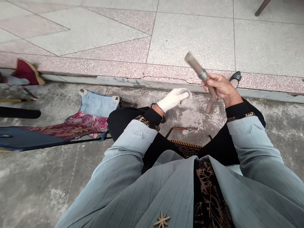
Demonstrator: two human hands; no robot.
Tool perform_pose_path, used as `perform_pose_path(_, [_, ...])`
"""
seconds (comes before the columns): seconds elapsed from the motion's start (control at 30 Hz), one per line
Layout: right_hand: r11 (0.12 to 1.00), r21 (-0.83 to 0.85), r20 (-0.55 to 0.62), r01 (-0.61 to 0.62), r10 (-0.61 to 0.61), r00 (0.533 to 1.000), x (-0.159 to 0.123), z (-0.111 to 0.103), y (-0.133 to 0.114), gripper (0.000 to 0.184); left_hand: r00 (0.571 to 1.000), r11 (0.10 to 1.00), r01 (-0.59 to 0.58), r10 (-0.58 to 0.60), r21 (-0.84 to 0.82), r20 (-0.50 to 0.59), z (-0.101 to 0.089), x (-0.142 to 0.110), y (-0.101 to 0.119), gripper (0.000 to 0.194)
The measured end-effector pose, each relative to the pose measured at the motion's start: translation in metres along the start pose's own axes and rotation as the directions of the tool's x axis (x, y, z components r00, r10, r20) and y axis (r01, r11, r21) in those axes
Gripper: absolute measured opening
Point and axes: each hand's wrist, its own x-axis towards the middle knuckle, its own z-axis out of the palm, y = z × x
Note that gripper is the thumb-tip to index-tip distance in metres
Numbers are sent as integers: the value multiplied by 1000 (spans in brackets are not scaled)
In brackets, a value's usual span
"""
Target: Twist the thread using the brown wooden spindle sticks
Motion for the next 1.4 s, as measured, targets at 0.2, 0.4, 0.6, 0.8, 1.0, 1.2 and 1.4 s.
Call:
perform_pose_path(0.2, [993,-116,-212,-26,1,977,10,-5,17,61,997,998,61,-62,28,36,11,-1,4,36])
perform_pose_path(0.4, [704,-678,-293,-210,3,956,17,-2,36,44,993,895,44,-86,443,75,12,-2,16,31])
perform_pose_path(0.6, [313,-925,-184,-218,135,974,13,7,30,40,990,684,-10,-95,729,103,9,-2,17,36])
perform_pose_path(0.8, [223,-964,-28,-145,458,888,11,10,23,38,993,391,57,-121,919,-10,-6,-2,18,34])
perform_pose_path(1.0, [789,-606,545,-104,506,668,2,3,6,51,999,651,25,-44,759,5,-13,0,10,29])
perform_pose_path(1.2, [993,-99,188,-58,76,979,-2,9,3,59,992,986,63,-45,155,-116,-2,1,1,33])
perform_pose_path(1.4, [996,-74,-42,-45,42,998,3,8,8,65,995,987,94,-95,128,4,4,-2,3,34])
